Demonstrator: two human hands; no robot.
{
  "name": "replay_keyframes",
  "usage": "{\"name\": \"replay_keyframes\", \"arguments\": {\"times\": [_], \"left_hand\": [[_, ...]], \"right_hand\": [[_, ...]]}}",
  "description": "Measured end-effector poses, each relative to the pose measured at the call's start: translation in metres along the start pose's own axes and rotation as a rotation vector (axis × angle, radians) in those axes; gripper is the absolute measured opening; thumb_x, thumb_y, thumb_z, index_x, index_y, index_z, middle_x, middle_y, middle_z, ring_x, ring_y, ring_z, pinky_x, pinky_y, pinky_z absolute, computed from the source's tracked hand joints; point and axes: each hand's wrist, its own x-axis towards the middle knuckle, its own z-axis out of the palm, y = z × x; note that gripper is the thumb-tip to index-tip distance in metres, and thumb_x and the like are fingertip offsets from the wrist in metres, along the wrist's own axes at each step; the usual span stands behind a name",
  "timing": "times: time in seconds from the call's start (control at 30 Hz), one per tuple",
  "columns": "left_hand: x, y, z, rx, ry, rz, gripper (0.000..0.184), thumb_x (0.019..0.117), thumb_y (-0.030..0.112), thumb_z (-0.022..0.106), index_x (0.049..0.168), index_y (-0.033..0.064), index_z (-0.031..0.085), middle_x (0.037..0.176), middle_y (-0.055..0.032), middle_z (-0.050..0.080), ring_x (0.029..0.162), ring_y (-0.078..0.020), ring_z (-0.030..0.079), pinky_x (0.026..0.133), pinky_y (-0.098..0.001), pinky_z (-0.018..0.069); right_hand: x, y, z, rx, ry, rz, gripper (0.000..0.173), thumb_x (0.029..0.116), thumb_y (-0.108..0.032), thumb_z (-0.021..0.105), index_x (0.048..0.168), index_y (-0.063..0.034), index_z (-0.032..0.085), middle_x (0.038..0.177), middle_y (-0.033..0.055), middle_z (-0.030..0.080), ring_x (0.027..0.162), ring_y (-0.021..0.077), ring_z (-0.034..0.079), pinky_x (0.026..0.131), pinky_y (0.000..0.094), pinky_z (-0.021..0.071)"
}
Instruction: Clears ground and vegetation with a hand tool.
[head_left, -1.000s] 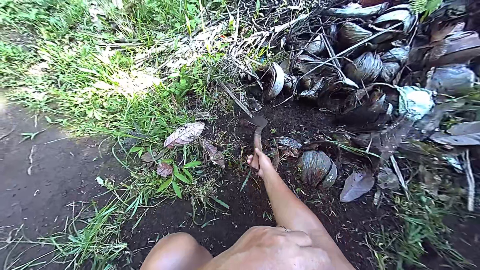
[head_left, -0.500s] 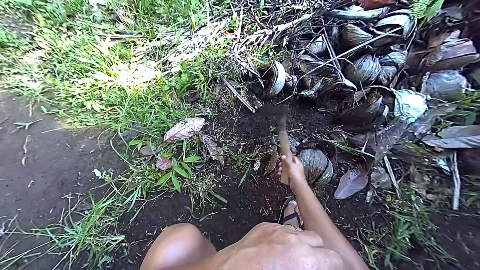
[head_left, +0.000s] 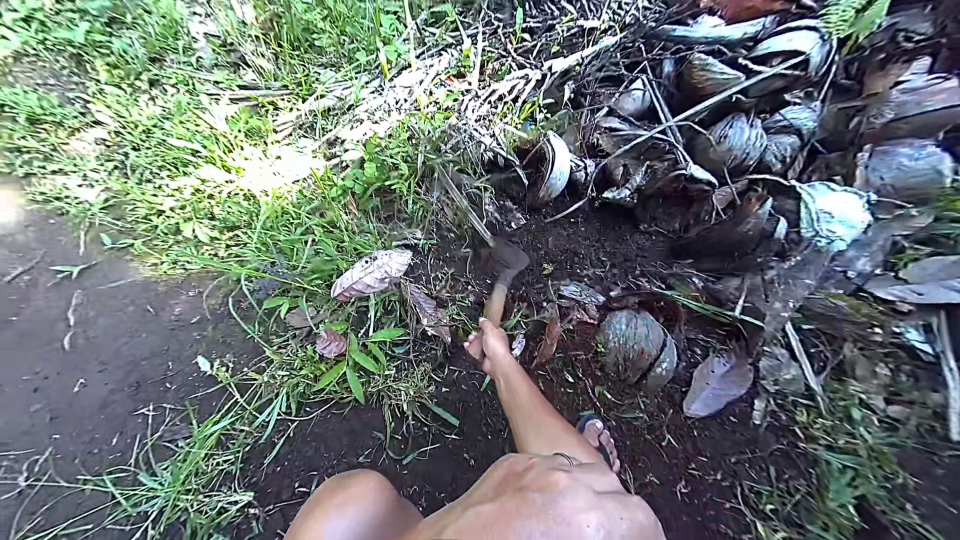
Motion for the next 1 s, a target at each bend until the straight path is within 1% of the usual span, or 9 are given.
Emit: {"name": "replay_keyframes", "arguments": {"times": [0.13,0.3,0.43,0.57,0.63,0.7,0.8,0.9,1.0], "left_hand": [[-0.001,-0.003,0.002,0.022,0.016,0.016,0.02,0.1034,0.011,0.054,0.11,0.0068,0.072,0.097,-0.0105,0.071,0.091,-0.0237,0.071,0.078,-0.0398,0.0572],[-0.011,0.006,0.001,-0.003,-0.009,0.021,0.022,0.1046,0.011,0.052,0.112,0.0064,0.072,0.099,-0.0117,0.072,0.093,-0.0251,0.07,0.079,-0.04,0.0564],[-0.009,0.009,0.001,-0.015,-0.008,0.045,0.023,0.1042,0.011,0.051,0.111,0.0064,0.073,0.097,-0.0123,0.071,0.091,-0.0265,0.07,0.077,-0.0409,0.0554],[-0.006,0.009,0.001,-0.009,-0.014,0.043,0.023,0.1038,0.011,0.051,0.112,0.0061,0.072,0.098,-0.013,0.072,0.093,-0.0282,0.071,0.078,-0.0431,0.0557],[-0.002,0.009,0.001,-0.01,0.0,0.045,0.023,0.1039,0.012,0.052,0.112,0.0071,0.073,0.098,-0.012,0.072,0.091,-0.0268,0.07,0.077,-0.0424,0.0558],[0.002,0.007,0.003,0.006,0.003,0.048,0.022,0.1039,0.012,0.052,0.11,0.0072,0.073,0.096,-0.0111,0.071,0.089,-0.0249,0.07,0.076,-0.0401,0.0562],[0.005,0.004,0.004,0.046,-0.005,0.037,0.02,0.1036,0.011,0.053,0.109,0.0059,0.072,0.095,-0.0116,0.071,0.088,-0.0247,0.07,0.076,-0.0397,0.056],[0.0,0.003,0.006,0.065,0.023,0.022,0.019,0.1024,0.012,0.055,0.11,0.0079,0.072,0.094,-0.0087,0.071,0.086,-0.0218,0.07,0.074,-0.0382,0.0572],[-0.002,0.004,0.0,0.071,0.026,0.035,0.019,0.1027,0.012,0.055,0.11,0.0076,0.072,0.094,-0.009,0.07,0.087,-0.0224,0.07,0.075,-0.0386,0.0568]], "right_hand": [[-0.016,-0.015,-0.062,-0.112,-0.003,-0.02,0.029,0.1097,-0.026,0.049,0.125,-0.002,0.048,0.077,0.0055,0.054,0.058,0.0134,0.057,0.056,0.0304,0.0549],[-0.05,-0.088,-0.125,-0.394,0.177,-0.396,0.04,0.1105,-0.027,0.047,0.135,0.005,0.047,0.081,0.0084,0.059,0.06,0.0156,0.061,0.06,0.0353,0.0582],[-0.065,-0.154,-0.121,0.119,0.311,-0.817,0.035,0.1113,-0.021,0.043,0.136,0.0024,0.035,0.077,0.0052,0.056,0.058,0.0142,0.064,0.06,0.0335,0.0616],[-0.062,-0.178,-0.083,0.591,0.397,-0.96,0.034,0.1121,-0.025,0.042,0.14,-0.0097,0.031,0.082,0.004,0.053,0.06,0.0159,0.062,0.061,0.0363,0.0611],[-0.047,-0.133,-0.049,0.5,0.423,-0.859,0.036,0.1121,-0.029,0.04,0.135,-0.0019,0.037,0.078,0.0045,0.055,0.061,0.0156,0.063,0.063,0.0369,0.0613],[-0.019,-0.049,-0.02,0.181,0.324,-0.552,0.037,0.1106,-0.025,0.041,0.131,0.0059,0.043,0.071,0.0079,0.058,0.055,0.016,0.062,0.057,0.0354,0.0596],[-0.015,0.02,-0.009,-0.084,0.0,-0.024,0.036,0.112,-0.029,0.043,0.134,0.0,0.042,0.076,0.0095,0.055,0.057,0.018,0.059,0.055,0.0349,0.0565],[-0.037,0.03,-0.048,-0.315,-0.091,0.056,0.037,0.1095,-0.029,0.051,0.132,0.0003,0.046,0.076,0.008,0.056,0.055,0.0158,0.057,0.054,0.0323,0.0548],[-0.051,0.021,-0.085,-0.534,-0.087,-0.04,0.042,0.1075,-0.03,0.056,0.137,-0.001,0.049,0.082,0.0113,0.061,0.06,0.0194,0.061,0.058,0.0369,0.0559]]}}
